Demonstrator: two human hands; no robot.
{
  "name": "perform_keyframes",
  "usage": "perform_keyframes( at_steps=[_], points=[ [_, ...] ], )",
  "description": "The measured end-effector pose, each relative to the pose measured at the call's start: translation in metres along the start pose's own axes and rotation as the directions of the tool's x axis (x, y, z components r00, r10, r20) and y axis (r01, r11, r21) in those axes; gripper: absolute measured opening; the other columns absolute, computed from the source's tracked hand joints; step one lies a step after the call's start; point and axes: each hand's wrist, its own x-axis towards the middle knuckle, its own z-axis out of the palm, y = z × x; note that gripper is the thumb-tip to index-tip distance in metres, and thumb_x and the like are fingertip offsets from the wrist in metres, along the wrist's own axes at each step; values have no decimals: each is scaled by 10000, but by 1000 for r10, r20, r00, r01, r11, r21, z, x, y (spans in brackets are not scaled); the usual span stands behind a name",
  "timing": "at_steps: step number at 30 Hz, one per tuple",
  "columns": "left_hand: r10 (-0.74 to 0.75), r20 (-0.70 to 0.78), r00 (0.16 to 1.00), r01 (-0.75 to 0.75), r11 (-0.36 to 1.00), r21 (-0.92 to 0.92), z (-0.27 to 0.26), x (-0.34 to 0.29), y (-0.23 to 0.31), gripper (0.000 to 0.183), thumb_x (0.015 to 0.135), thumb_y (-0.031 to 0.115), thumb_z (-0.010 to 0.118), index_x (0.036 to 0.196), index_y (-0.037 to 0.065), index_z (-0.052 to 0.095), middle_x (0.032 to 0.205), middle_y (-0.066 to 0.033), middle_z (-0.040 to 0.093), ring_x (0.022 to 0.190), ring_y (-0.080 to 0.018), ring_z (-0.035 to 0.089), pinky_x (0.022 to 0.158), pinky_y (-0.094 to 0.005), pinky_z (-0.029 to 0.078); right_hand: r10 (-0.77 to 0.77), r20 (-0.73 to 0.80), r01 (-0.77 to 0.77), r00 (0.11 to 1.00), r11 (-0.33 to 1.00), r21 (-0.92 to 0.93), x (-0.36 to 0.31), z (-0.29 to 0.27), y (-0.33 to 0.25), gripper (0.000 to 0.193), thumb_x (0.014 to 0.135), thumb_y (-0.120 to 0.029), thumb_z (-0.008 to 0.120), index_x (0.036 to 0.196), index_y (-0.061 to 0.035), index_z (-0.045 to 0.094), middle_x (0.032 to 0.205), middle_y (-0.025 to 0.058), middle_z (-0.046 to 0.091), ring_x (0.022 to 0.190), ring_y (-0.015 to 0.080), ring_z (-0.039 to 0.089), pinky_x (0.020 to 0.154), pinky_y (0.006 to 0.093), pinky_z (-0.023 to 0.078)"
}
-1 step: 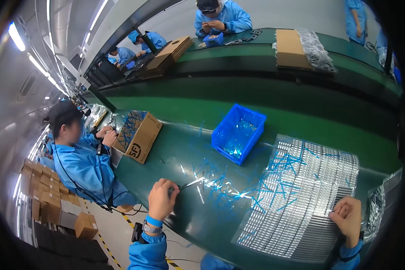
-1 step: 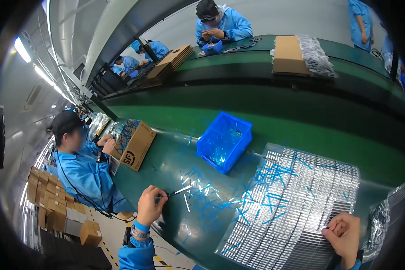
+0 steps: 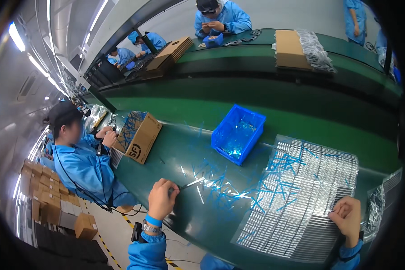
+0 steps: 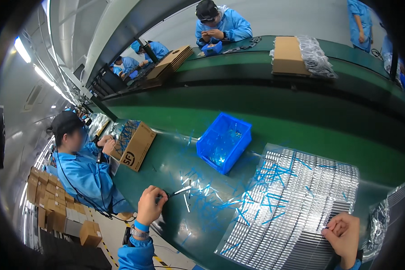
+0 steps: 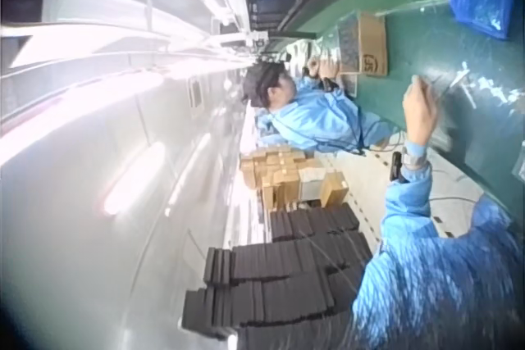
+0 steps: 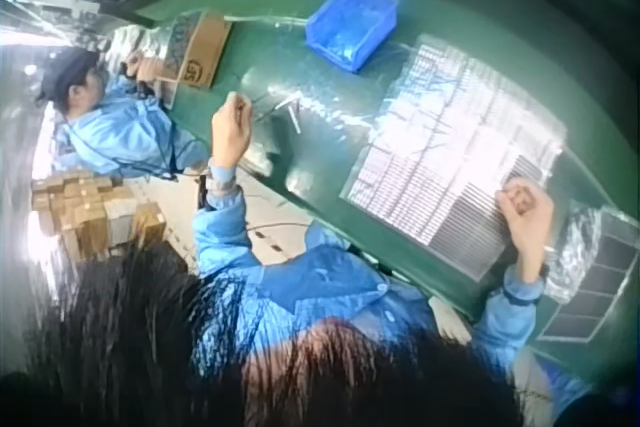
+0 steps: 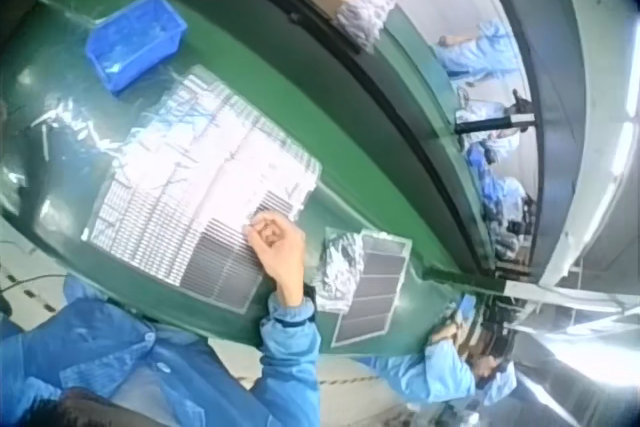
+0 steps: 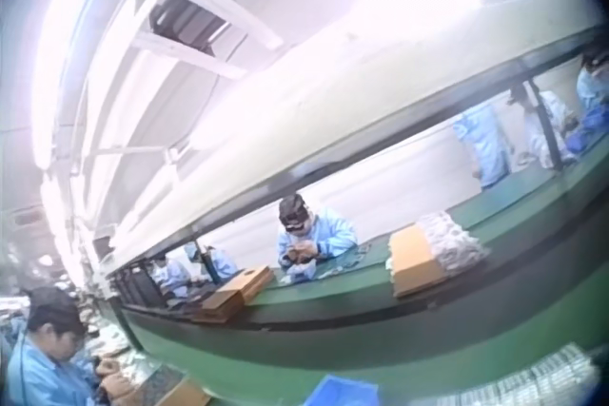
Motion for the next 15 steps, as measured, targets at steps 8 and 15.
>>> perform_keyframes(
  at_steps=[8, 15],
  points=[
    [151, -102, 983, -159, 985, -65, -15, -1, 3, 87, 868, -11, 640, 918, 22, 577, 844, -148, 631, 847, -376, 598, 712, -473, 466, -23, 7, 23, 1000, 1000, -4, 7, 6, -3, 204, 733, 85, 795, 757, 1, 611, 607, -27, 572, 514, -17, 489, 464, 161, 328],
    [220, 51, 974, -172, 868, -466, -43, 20, 119, 84, 900, -37, 639, 941, 13, 586, 858, -137, 704, 771, -335, 699, 674, -389, 526, 23, 164, 1, 986, 989, -145, -4, -34, -21, 167, 782, 14, 831, 904, 17, 716, 811, 42, 708, 656, 49, 642, 567, 186, 479]
  ],
)
